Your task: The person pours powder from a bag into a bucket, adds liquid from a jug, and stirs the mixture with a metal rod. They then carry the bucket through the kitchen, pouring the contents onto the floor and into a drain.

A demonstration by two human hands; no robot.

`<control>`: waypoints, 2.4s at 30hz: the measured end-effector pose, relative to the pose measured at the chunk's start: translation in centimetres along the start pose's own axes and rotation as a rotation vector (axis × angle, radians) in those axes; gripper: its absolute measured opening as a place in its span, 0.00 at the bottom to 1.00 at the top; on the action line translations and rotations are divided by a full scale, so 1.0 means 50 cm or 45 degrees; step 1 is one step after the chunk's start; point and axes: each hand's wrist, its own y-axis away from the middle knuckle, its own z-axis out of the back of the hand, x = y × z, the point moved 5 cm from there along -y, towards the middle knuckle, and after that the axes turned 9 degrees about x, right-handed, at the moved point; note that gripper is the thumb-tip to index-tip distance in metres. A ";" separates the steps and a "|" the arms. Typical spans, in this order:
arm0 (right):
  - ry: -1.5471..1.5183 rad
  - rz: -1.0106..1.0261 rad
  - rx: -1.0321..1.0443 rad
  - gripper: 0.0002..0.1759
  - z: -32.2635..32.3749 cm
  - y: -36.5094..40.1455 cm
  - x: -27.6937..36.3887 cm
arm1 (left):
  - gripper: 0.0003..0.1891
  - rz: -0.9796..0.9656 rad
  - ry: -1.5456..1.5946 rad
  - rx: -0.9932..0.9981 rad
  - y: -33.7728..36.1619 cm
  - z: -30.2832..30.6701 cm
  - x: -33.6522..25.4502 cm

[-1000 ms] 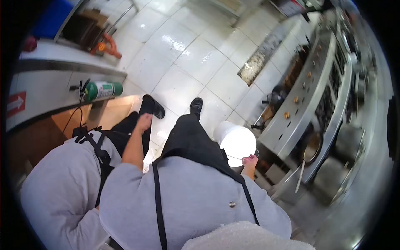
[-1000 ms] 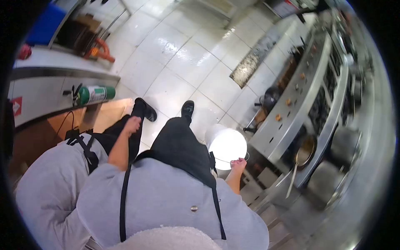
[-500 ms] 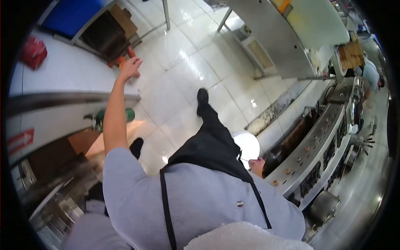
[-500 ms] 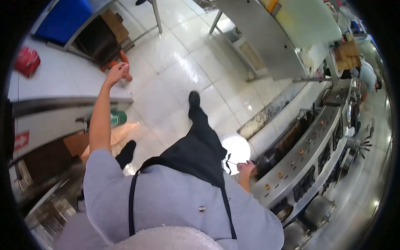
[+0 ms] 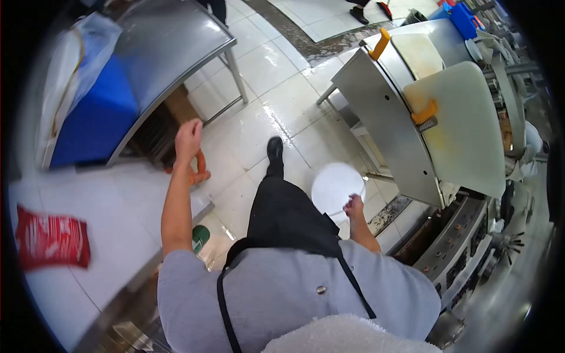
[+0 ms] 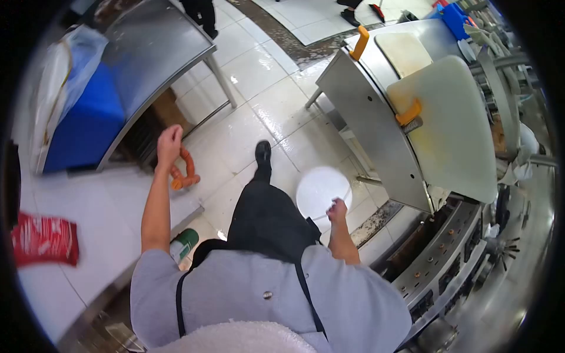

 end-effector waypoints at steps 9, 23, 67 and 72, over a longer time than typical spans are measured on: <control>0.560 -0.119 0.256 0.11 -0.621 -0.119 0.235 | 0.08 -0.528 -0.013 -0.092 -0.667 -0.056 -0.079; 0.947 0.019 0.681 0.07 -1.306 -0.288 0.485 | 0.12 0.011 -0.758 0.397 -1.032 -0.076 0.054; -1.407 -0.138 -0.649 0.13 -1.312 -0.899 1.216 | 0.17 0.592 -0.260 1.469 -2.467 -0.568 -0.017; -1.370 -0.202 -0.675 0.11 -1.332 -0.920 1.243 | 0.16 0.749 -0.368 1.554 -2.493 -0.589 -0.070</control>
